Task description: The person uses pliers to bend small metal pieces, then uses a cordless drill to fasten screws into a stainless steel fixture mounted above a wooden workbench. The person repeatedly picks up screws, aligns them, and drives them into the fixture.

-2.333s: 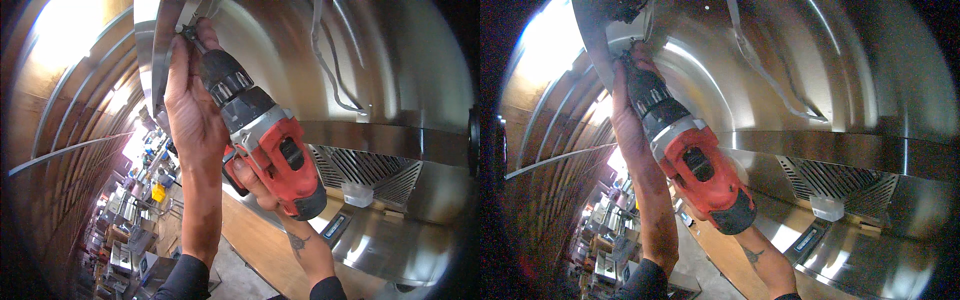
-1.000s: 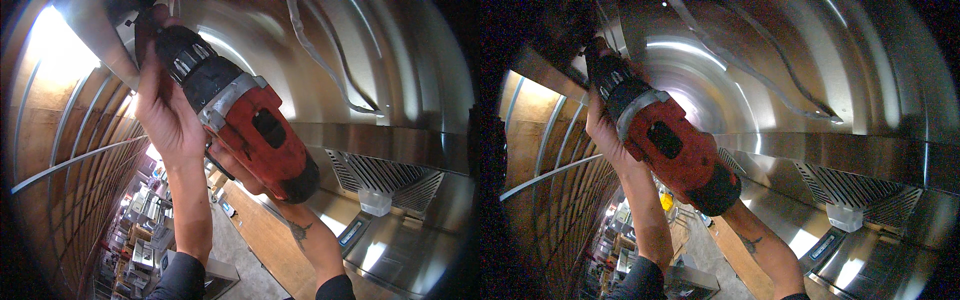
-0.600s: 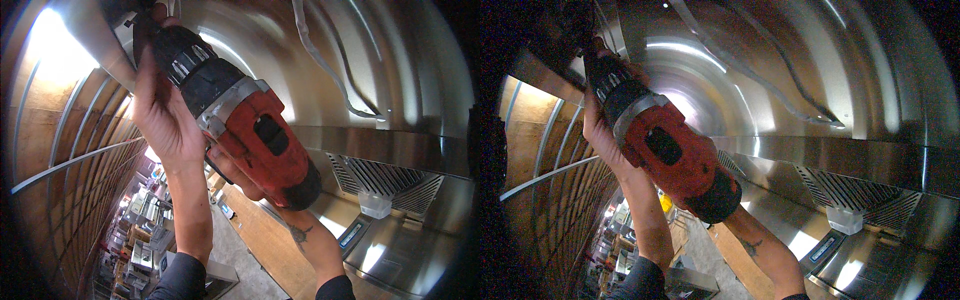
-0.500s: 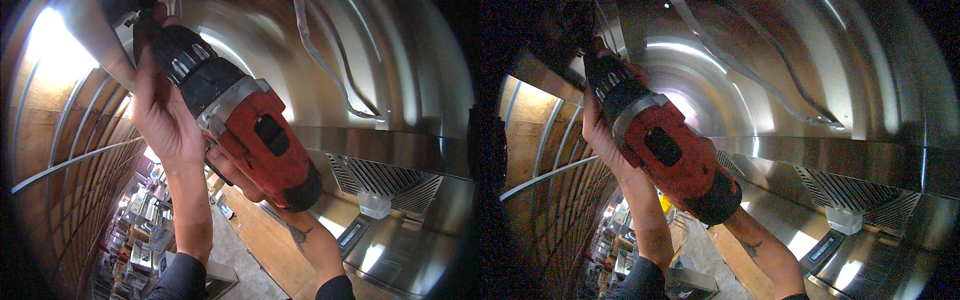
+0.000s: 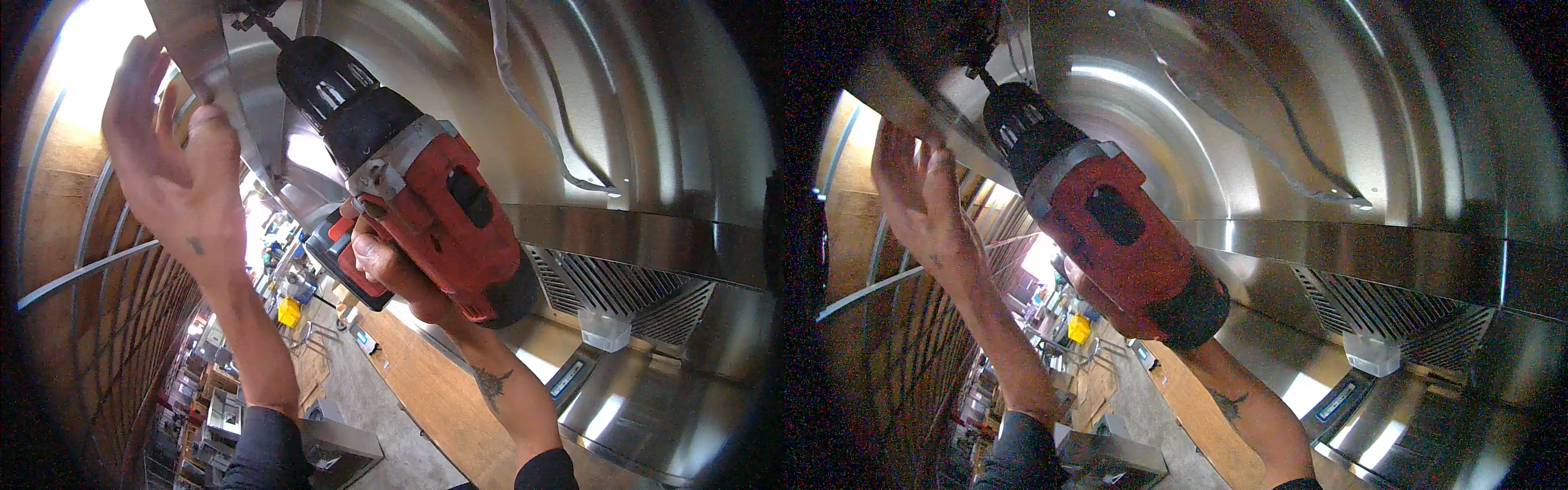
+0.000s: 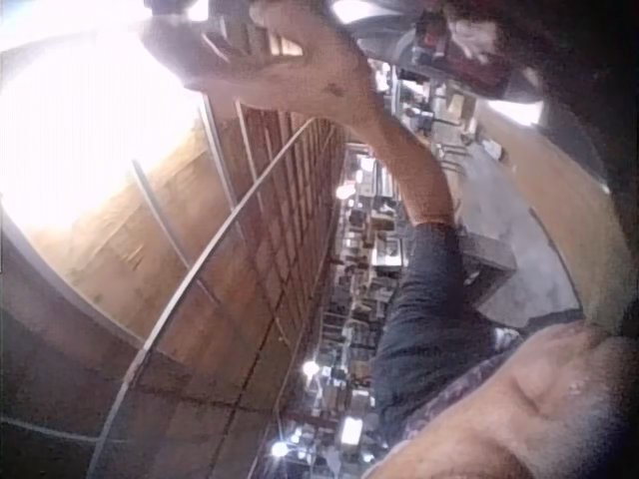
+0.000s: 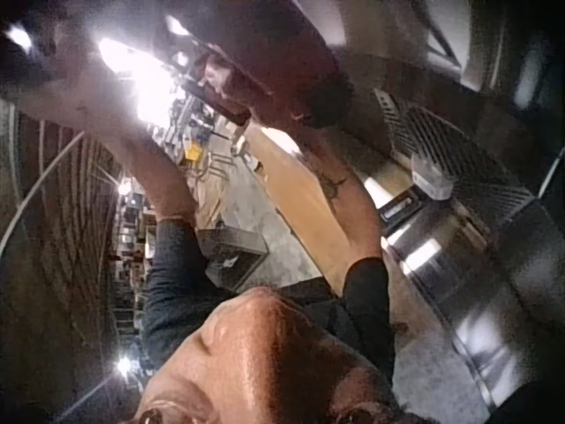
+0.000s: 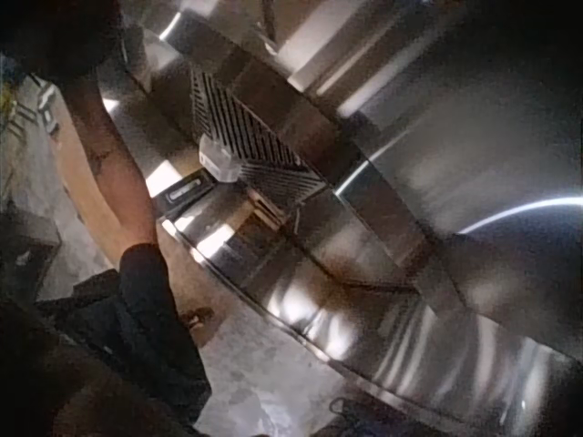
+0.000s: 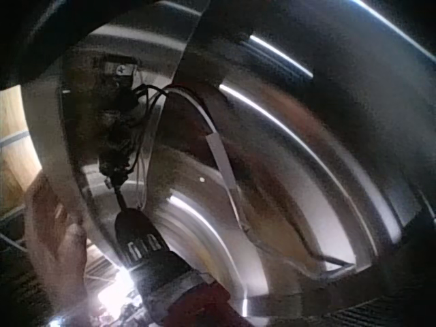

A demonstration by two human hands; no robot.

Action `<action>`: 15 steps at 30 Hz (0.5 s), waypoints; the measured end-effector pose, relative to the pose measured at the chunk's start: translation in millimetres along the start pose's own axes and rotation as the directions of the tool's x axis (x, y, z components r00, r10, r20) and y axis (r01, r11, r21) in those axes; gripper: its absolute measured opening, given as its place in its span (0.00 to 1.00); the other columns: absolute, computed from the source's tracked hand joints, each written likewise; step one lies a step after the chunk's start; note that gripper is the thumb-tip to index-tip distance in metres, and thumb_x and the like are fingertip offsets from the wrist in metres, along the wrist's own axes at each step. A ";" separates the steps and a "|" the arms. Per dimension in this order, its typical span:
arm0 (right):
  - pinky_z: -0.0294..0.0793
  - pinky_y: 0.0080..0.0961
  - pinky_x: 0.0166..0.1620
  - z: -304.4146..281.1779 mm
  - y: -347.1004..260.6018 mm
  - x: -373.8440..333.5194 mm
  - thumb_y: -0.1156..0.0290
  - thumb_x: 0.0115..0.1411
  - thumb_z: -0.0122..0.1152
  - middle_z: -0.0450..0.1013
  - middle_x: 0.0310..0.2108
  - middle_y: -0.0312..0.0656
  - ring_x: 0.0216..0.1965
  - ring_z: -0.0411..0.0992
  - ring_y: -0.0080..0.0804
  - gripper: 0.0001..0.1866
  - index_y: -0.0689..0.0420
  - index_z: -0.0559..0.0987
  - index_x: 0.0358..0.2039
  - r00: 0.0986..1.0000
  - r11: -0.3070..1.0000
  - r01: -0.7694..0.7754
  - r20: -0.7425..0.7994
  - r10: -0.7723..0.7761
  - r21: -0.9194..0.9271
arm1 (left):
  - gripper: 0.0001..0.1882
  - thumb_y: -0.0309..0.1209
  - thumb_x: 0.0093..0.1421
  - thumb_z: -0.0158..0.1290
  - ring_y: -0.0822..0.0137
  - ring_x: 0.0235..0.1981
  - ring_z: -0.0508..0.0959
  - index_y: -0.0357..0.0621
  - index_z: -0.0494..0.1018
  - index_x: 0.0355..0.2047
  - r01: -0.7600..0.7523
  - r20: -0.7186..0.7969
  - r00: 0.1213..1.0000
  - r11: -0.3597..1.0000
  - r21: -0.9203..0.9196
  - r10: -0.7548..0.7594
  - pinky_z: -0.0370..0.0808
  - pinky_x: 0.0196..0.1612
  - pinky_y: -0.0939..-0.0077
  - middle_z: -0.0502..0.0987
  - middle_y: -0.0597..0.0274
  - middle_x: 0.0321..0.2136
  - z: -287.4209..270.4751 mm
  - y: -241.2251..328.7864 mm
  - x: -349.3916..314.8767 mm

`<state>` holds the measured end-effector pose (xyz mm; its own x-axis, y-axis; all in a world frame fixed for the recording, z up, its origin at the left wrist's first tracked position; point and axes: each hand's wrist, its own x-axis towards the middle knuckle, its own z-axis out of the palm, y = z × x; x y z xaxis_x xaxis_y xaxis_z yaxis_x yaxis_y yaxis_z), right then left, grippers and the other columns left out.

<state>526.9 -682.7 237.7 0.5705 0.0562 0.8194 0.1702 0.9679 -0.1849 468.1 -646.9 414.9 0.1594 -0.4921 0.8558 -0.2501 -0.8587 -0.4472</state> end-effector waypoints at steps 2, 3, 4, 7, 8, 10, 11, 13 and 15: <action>0.68 0.22 0.31 -0.2 1.6 -1.9 0.70 0.63 0.58 0.71 0.27 0.33 0.26 0.68 0.21 0.10 0.58 0.77 0.44 1.000 1.000 -0.009 -0.001 0.009 -0.012 | 0.35 0.25 0.55 0.61 0.56 0.61 0.69 0.34 0.62 0.62 0.061 0.224 0.973 0.997 -0.042 -0.050 0.64 0.65 0.59 0.69 0.46 0.59 -6.5 -1.7 9.3; 0.68 0.22 0.31 0.3 1.9 -1.8 0.71 0.63 0.58 0.71 0.27 0.33 0.26 0.68 0.20 0.10 0.58 0.77 0.44 1.000 1.000 -0.014 0.001 0.014 -0.012 | 0.35 0.27 0.54 0.62 0.58 0.59 0.73 0.36 0.64 0.61 0.052 0.224 0.973 0.999 -0.011 -0.048 0.66 0.64 0.60 0.72 0.46 0.56 -3.7 1.7 9.9; 0.68 0.22 0.31 -0.1 1.1 -2.8 0.71 0.63 0.58 0.71 0.27 0.33 0.26 0.68 0.20 0.10 0.58 0.77 0.44 1.000 1.000 -0.022 0.001 0.022 -0.013 | 0.34 0.28 0.54 0.63 0.59 0.56 0.74 0.36 0.64 0.60 0.018 0.219 0.975 0.999 0.036 -0.026 0.68 0.62 0.61 0.74 0.47 0.54 -1.9 -0.9 12.1; 0.68 0.21 0.31 0.2 -0.8 -5.0 0.71 0.63 0.58 0.70 0.27 0.33 0.26 0.67 0.20 0.10 0.58 0.77 0.44 0.999 0.999 -0.036 0.013 0.036 -0.006 | 0.31 0.29 0.54 0.64 0.62 0.48 0.79 0.37 0.66 0.56 -0.060 0.206 0.978 0.986 0.159 0.026 0.72 0.57 0.63 0.78 0.51 0.48 3.9 -9.9 20.8; 0.68 0.21 0.31 -0.4 -1.4 -5.8 0.71 0.63 0.58 0.70 0.27 0.33 0.26 0.67 0.19 0.10 0.58 0.77 0.44 0.999 0.999 -0.039 0.014 0.039 -0.009 | 0.30 0.30 0.55 0.65 0.63 0.46 0.80 0.37 0.67 0.55 -0.065 0.193 0.981 0.982 0.175 0.030 0.74 0.55 0.64 0.79 0.52 0.46 5.1 -10.7 22.2; 0.67 0.21 0.31 0.2 -2.6 -7.1 0.71 0.63 0.58 0.70 0.27 0.33 0.26 0.67 0.19 0.10 0.59 0.77 0.45 0.999 0.999 -0.049 0.018 0.049 -0.013 | 0.28 0.30 0.55 0.66 0.64 0.43 0.81 0.38 0.67 0.53 -0.065 0.172 0.984 0.985 0.159 0.037 0.75 0.52 0.65 0.79 0.53 0.44 6.3 -13.0 23.7; 0.67 0.21 0.31 0.2 -2.6 -7.4 0.72 0.63 0.58 0.70 0.27 0.32 0.26 0.67 0.19 0.10 0.59 0.77 0.45 0.998 0.999 -0.052 0.018 0.053 -0.011 | 0.27 0.30 0.56 0.66 0.65 0.43 0.81 0.37 0.67 0.52 -0.061 0.166 0.985 0.990 0.127 0.040 0.76 0.52 0.66 0.79 0.53 0.43 7.2 -15.7 23.7; 0.67 0.20 0.30 -0.5 -3.3 -8.8 0.72 0.63 0.58 0.70 0.27 0.32 0.26 0.67 0.18 0.11 0.59 0.77 0.45 0.998 0.998 -0.059 0.020 0.059 -0.014 | 0.26 0.30 0.57 0.66 0.66 0.42 0.80 0.37 0.67 0.52 -0.060 0.151 0.988 0.993 0.102 0.044 0.76 0.50 0.68 0.79 0.53 0.42 8.7 -15.7 23.6; 0.67 0.20 0.30 1.0 -4.6 -11.6 0.72 0.63 0.58 0.70 0.27 0.32 0.26 0.67 0.18 0.11 0.59 0.77 0.45 0.997 0.997 -0.076 0.023 0.076 -0.010 | 0.26 0.30 0.57 0.66 0.66 0.41 0.80 0.37 0.67 0.51 -0.062 0.141 0.989 0.991 0.122 0.045 0.77 0.48 0.69 0.79 0.52 0.41 10.0 -10.3 22.4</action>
<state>518.6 -687.5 229.6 0.5634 0.1349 0.8151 0.1347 0.9584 -0.2518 483.8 -650.5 436.1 0.2808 -0.5453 0.7898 -0.1411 -0.8374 -0.5281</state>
